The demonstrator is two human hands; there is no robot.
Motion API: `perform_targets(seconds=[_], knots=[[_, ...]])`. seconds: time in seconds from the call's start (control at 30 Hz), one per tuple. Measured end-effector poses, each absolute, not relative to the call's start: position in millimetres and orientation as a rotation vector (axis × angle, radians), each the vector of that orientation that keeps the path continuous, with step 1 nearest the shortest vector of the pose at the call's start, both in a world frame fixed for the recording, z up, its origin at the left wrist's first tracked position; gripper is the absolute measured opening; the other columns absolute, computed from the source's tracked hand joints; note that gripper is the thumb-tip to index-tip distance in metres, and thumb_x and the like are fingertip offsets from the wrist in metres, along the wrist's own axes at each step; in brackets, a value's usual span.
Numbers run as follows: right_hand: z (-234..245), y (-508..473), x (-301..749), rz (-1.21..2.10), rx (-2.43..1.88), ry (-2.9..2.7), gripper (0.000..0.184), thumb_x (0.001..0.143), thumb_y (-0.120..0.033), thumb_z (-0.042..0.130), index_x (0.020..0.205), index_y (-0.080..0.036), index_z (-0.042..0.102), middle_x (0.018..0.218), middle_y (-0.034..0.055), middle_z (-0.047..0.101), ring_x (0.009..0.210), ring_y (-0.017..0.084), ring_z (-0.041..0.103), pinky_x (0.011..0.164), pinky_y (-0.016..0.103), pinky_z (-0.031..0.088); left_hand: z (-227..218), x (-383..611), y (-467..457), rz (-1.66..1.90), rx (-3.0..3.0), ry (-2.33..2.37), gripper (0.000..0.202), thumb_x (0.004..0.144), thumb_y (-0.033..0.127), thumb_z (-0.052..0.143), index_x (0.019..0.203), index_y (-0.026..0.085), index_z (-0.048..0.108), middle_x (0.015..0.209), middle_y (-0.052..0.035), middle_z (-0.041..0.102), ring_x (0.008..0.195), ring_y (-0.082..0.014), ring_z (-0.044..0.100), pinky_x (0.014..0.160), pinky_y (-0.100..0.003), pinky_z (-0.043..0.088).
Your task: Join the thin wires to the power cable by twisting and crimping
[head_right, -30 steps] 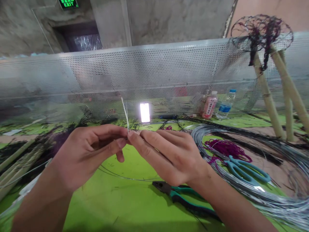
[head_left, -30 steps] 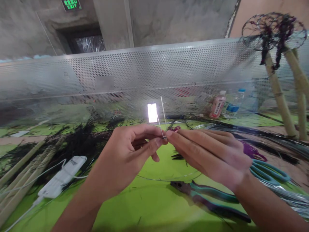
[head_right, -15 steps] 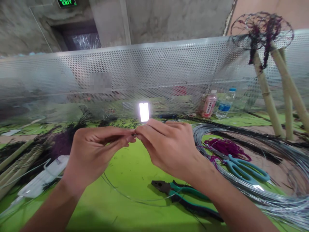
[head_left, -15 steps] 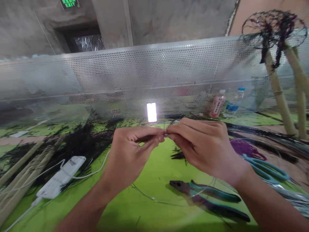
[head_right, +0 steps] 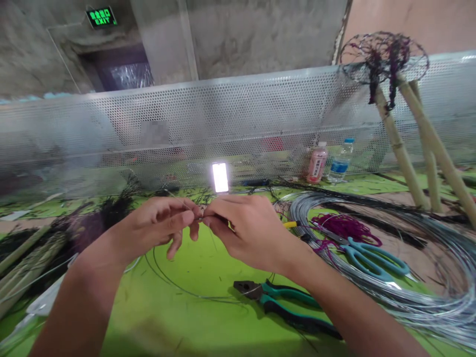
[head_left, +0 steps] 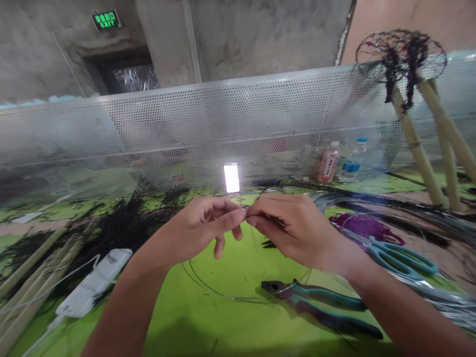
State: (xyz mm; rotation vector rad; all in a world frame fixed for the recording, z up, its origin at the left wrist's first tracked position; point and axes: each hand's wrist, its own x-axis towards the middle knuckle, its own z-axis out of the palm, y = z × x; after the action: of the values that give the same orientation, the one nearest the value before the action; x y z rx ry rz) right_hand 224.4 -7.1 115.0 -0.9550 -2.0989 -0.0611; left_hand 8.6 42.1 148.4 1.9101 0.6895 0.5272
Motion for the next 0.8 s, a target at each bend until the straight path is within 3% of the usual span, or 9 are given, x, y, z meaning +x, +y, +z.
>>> perform_targets(seconds=[0.13,0.23,0.43,0.6,0.7,0.8], knots=[[113.2,-9.5,224.4,-0.125,-0.955,-2.118,0.022,0.101,-0.023,0.05,0.092,-0.016,0.069,0.075,-0.0007,0.062,0.061,0.008,0.047,0.059,0.026,0.029,146.8,9.7,42.3,0.555,1.865,0.697,0.043,0.1,0.054,0.047,0.095,0.017,0.069,0.076,-0.001,0.066,0.04,-0.0017,0.042,0.039,-0.016,0.031],[111.9,-13.6,221.8,-0.155,-0.948,-2.144,0.024,0.101,-0.024,0.048,0.09,-0.017,0.068,0.074,-0.0008,0.061,0.06,0.009,0.045,0.059,0.027,0.029,147.8,9.3,39.7,0.511,1.92,0.704,0.034,0.097,0.049,0.056,0.093,0.017,0.068,0.072,0.0017,0.061,0.042,-0.0025,0.036,0.039,-0.017,0.028],[113.7,-21.2,214.0,-0.025,-1.006,-2.085,0.023,0.097,-0.019,0.049,0.08,-0.016,0.066,0.068,-0.0013,0.058,0.058,0.009,0.043,0.057,0.026,0.03,144.5,7.7,37.3,0.467,2.047,0.674,0.022,0.089,0.039,0.07,0.09,0.018,0.064,0.074,0.0025,0.06,0.061,-0.0084,0.053,0.054,-0.019,0.041],[121.1,-22.6,215.5,0.48,-1.048,-2.069,0.026,0.094,-0.021,0.052,0.07,-0.016,0.061,0.061,-0.0035,0.046,0.056,0.009,0.037,0.049,0.022,0.028,144.3,7.9,22.8,0.657,2.726,0.733,0.021,0.094,0.031,0.065,0.078,0.019,0.058,0.06,0.0064,0.057,0.054,-0.0086,0.051,0.053,-0.022,0.034],[125.0,-26.0,216.4,0.753,-0.996,-2.011,0.025,0.094,-0.024,0.054,0.072,-0.016,0.061,0.061,-0.0046,0.038,0.055,0.008,0.031,0.045,0.02,0.025,146.2,5.3,13.8,0.732,3.184,0.583,0.021,0.099,0.024,0.057,0.078,0.019,0.059,0.065,0.0046,0.062,0.056,-0.01,0.052,0.056,-0.026,0.033],[127.2,-30.7,216.9,0.799,-0.989,-1.994,0.028,0.096,-0.03,0.057,0.073,-0.016,0.062,0.06,-0.0057,0.034,0.053,0.007,0.028,0.042,0.021,0.022,146.8,1.9,6.7,0.739,3.269,0.599,0.017,0.101,0.022,0.054,0.085,0.02,0.059,0.071,0.0044,0.066,0.059,-0.0111,0.056,0.056,-0.028,0.034]])
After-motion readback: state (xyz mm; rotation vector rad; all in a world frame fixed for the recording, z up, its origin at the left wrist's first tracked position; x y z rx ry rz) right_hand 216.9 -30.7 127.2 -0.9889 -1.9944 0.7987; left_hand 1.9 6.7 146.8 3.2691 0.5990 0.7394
